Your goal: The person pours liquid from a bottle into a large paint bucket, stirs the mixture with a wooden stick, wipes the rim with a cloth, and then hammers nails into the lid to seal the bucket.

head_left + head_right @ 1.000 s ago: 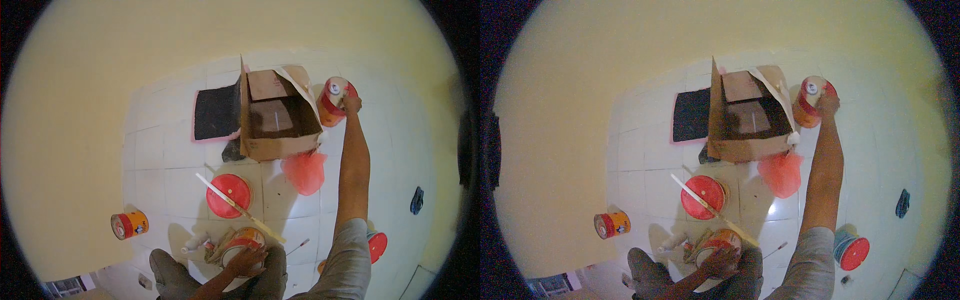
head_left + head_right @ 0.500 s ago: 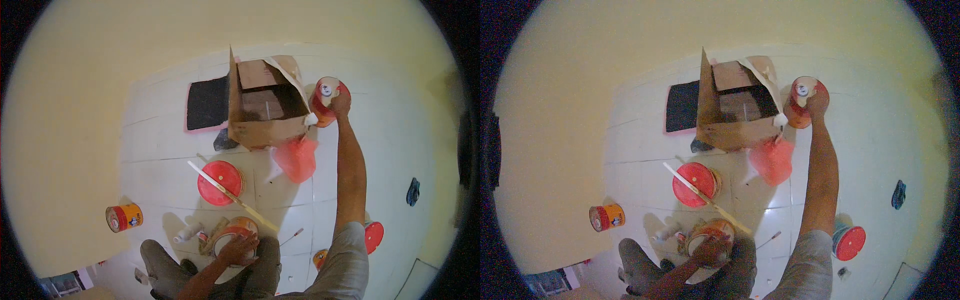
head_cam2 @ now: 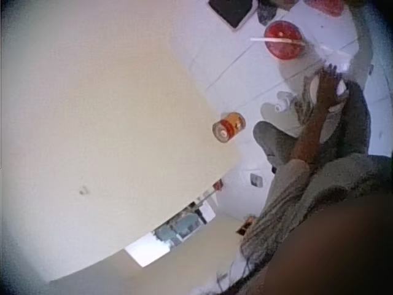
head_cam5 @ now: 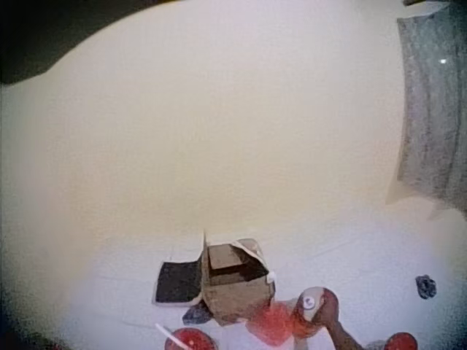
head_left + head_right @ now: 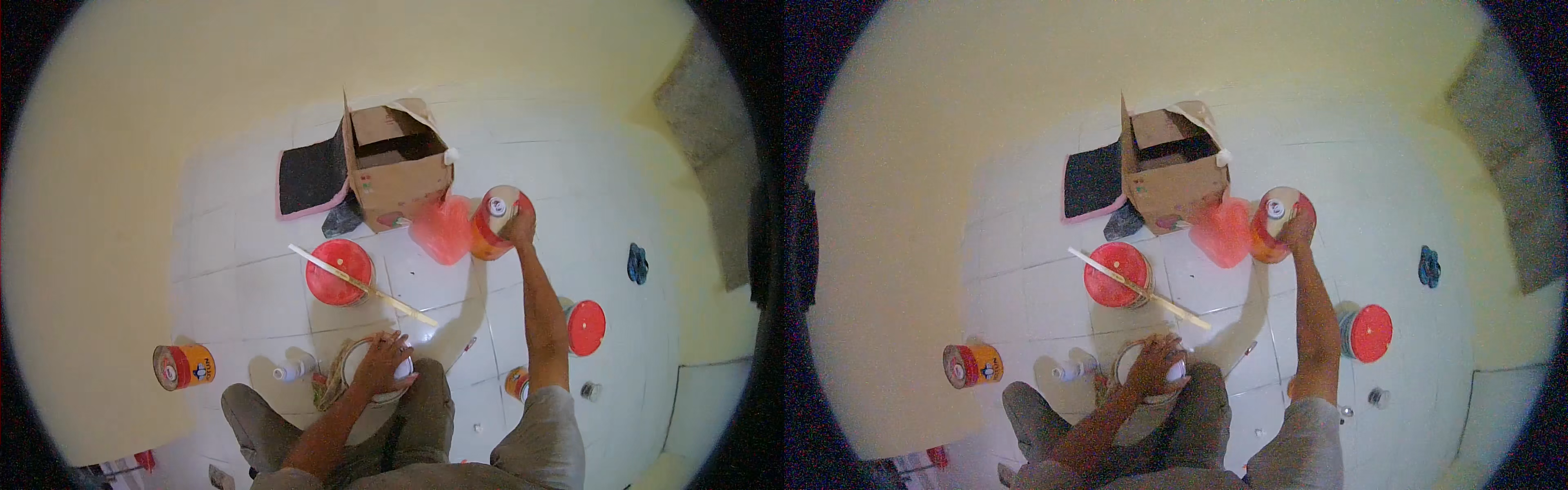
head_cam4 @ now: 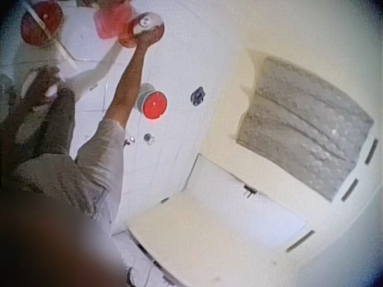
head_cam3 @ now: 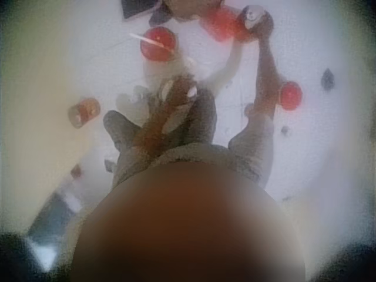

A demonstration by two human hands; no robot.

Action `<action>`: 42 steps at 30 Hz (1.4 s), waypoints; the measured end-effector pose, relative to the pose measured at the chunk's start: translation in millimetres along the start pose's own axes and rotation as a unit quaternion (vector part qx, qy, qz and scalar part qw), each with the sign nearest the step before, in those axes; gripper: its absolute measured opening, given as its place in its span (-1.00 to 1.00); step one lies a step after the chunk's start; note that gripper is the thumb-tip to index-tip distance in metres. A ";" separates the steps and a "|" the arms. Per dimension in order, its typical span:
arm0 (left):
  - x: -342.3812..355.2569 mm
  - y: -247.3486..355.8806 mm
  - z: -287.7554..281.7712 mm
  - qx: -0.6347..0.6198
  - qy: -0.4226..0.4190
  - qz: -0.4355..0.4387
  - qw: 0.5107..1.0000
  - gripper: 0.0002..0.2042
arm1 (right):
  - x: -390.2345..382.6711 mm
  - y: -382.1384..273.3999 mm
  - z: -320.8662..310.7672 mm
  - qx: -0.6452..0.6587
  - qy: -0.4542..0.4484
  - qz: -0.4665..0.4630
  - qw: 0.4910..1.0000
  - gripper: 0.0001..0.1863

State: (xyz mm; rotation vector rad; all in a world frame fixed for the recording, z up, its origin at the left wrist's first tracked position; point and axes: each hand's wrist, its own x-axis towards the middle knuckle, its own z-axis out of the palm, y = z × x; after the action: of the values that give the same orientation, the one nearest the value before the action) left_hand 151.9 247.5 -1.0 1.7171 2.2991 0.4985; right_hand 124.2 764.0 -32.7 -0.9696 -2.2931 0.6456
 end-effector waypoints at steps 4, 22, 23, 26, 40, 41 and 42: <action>-6.7 -0.5 18.0 -0.046 0.083 0.038 0.995 -0.38 | -71.4 46.0 -14.0 -0.232 -0.040 -0.020 0.972 -0.70; -18.4 -8.6 48.3 0.067 0.121 0.047 0.989 -0.34 | -378.6 -70.0 -71.6 -0.018 0.023 0.025 0.999 -0.79; -18.9 -6.4 47.8 0.064 0.122 0.043 0.990 -0.34 | -392.8 -69.6 -69.5 -0.033 0.037 0.032 0.998 -0.79; -21.4 -1.5 43.6 0.062 0.110 0.047 0.991 -0.35 | -436.1 -88.5 -90.9 0.008 -0.028 0.011 1.000 -0.79; -16.2 -10.9 52.5 0.148 0.075 0.033 0.986 -0.34 | -577.2 -141.3 -104.2 0.058 -0.026 0.066 0.996 -0.75; -12.8 -2.3 54.1 0.131 0.075 0.071 0.986 -0.38 | -584.1 -135.3 -105.6 0.057 -0.047 0.054 0.996 -0.72; -12.3 6.1 57.1 0.113 0.075 0.107 0.985 -0.42 | -591.0 -130.1 -106.1 0.058 -0.070 0.040 0.995 -0.67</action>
State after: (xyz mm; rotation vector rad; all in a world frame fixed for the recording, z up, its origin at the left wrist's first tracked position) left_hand 182.5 244.9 -51.0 2.1175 2.3624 0.4325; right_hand 473.7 259.4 -56.8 -0.9938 -2.3167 0.8960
